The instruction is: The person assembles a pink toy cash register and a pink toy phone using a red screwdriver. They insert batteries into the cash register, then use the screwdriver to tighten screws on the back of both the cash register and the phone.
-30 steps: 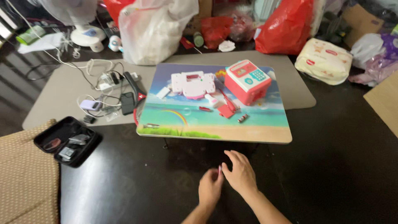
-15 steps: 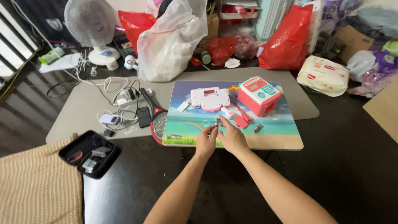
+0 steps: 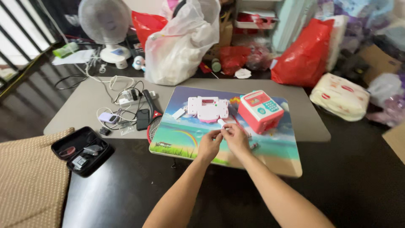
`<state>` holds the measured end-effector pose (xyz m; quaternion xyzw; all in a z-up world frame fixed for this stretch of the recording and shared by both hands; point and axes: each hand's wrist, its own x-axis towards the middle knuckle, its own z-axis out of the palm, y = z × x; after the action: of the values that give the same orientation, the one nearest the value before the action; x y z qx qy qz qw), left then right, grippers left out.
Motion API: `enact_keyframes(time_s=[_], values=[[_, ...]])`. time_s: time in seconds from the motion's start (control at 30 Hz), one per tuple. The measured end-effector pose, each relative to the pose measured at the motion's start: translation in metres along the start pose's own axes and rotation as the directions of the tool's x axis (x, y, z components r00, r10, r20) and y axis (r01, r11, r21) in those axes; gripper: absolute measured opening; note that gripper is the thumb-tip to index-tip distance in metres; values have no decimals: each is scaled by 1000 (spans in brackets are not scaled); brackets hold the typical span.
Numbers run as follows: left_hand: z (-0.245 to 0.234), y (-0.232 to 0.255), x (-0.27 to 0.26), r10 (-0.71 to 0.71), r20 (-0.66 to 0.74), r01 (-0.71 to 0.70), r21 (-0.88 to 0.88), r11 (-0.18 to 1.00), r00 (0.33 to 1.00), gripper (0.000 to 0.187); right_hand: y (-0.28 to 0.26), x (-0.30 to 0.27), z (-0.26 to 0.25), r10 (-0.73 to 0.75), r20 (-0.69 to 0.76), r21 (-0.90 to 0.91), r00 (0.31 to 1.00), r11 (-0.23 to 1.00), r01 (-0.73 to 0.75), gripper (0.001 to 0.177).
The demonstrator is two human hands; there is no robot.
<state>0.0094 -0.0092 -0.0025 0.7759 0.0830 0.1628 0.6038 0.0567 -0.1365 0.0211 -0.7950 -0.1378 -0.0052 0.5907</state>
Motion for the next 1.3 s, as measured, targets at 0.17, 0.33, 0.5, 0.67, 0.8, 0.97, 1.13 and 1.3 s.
enact_keyframes(time_s=[0.17,0.33,0.5,0.67,0.8,0.97,1.13,1.3], values=[[25,7,19,-216,-21,207,-205,957,976,37,10,27,-20,197,182,248,963,939,-239,26],[26,-14,40,-535,-56,425,-543,725,843,38,1,47,-41,223,278,423,935,845,-327,30],[-13,-23,65,-606,13,342,-835,431,795,45,-18,60,-37,258,367,441,894,798,-412,36],[-38,-21,66,-628,-21,362,-802,476,778,49,-14,65,-26,226,355,409,907,835,-368,43],[-58,-22,70,-636,-19,372,-797,476,772,53,-4,74,-22,283,321,360,904,846,-392,35],[-68,-42,96,-600,-59,422,-656,626,798,46,9,92,-1,317,234,224,919,902,-369,32],[-60,-61,112,-268,-77,210,-431,877,960,37,11,106,31,211,135,263,968,934,-240,34],[-51,-60,128,-145,85,166,-366,916,986,36,4,109,63,135,2,124,991,983,-134,33]])
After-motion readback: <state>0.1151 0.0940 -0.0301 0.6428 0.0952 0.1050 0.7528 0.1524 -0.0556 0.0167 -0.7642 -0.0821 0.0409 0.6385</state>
